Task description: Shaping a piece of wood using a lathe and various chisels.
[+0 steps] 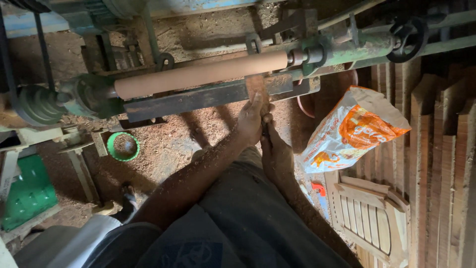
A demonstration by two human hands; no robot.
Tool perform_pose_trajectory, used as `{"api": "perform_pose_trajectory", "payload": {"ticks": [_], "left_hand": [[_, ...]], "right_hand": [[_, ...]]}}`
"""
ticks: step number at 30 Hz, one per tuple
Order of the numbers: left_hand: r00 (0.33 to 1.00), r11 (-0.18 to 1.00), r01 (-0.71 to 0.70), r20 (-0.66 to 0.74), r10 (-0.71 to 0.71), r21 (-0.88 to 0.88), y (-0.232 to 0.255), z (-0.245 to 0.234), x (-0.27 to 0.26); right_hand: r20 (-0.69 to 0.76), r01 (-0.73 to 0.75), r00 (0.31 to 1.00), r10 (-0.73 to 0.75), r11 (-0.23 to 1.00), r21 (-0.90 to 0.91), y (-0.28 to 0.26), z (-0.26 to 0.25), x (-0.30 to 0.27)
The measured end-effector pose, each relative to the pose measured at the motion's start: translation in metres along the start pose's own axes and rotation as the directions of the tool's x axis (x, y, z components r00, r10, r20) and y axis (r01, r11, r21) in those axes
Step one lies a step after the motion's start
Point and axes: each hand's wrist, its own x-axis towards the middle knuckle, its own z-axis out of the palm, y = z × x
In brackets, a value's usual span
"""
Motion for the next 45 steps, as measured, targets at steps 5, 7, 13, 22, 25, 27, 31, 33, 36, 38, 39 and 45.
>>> {"api": "perform_pose_trajectory", "payload": {"ticks": [5, 7, 13, 22, 25, 27, 31, 33, 36, 38, 39, 45], "left_hand": [[0.999, 0.997, 0.029, 0.045, -0.032, 0.067, 0.009, -0.001, -0.005], [0.999, 0.995, 0.035, 0.011, -0.036, 0.089, 0.012, 0.002, -0.006], [1.000, 0.998, -0.017, 0.009, 0.016, 0.052, 0.004, -0.011, -0.001], [0.995, 0.997, -0.062, 0.083, 0.057, 0.051, 0.005, -0.023, -0.002], [0.995, 0.996, -0.070, 0.076, 0.066, 0.052, 0.010, -0.021, -0.005], [0.998, 0.996, -0.043, 0.054, 0.039, 0.074, 0.012, -0.021, -0.004], [0.998, 0.999, -0.030, 0.064, 0.027, 0.040, 0.012, -0.025, -0.004], [0.999, 0.999, -0.015, 0.052, 0.013, 0.037, 0.015, -0.026, -0.005], [0.999, 0.998, -0.023, 0.026, 0.022, 0.064, 0.014, -0.029, -0.004], [0.998, 1.000, -0.028, 0.058, 0.027, 0.007, 0.012, -0.034, -0.001], [0.998, 1.000, -0.026, 0.059, 0.025, 0.008, 0.015, -0.032, -0.004], [0.999, 0.999, 0.027, -0.037, -0.027, 0.017, 0.024, -0.028, -0.010]], "right_hand": [[-0.017, 0.040, 0.999, -0.040, 0.999, -0.011, 0.002, 0.005, 0.000], [-0.012, 0.015, 1.000, -0.015, 1.000, -0.006, -0.005, 0.003, 0.000], [-0.017, 0.079, 0.997, -0.079, 0.996, 0.028, -0.001, 0.008, -0.004], [0.032, 0.005, 0.999, -0.005, 1.000, -0.008, -0.014, 0.011, -0.004], [0.034, -0.012, 0.999, 0.012, 1.000, -0.018, -0.015, 0.013, -0.004], [0.030, -0.012, 0.999, 0.013, 1.000, -0.023, -0.008, 0.017, -0.005], [-0.013, 0.070, 0.997, -0.071, 0.997, -0.016, -0.002, 0.024, -0.006], [-0.014, 0.063, 0.998, -0.063, 0.998, -0.020, -0.003, 0.026, -0.005], [0.010, 0.001, 1.000, -0.001, 1.000, -0.027, -0.004, 0.029, -0.006], [0.013, -0.016, 1.000, 0.016, 1.000, -0.013, -0.010, 0.028, -0.007], [0.012, -0.018, 1.000, 0.018, 1.000, -0.012, -0.011, 0.028, -0.007], [0.023, -0.045, 0.999, 0.045, 0.999, -0.013, -0.019, 0.030, -0.009]]}}
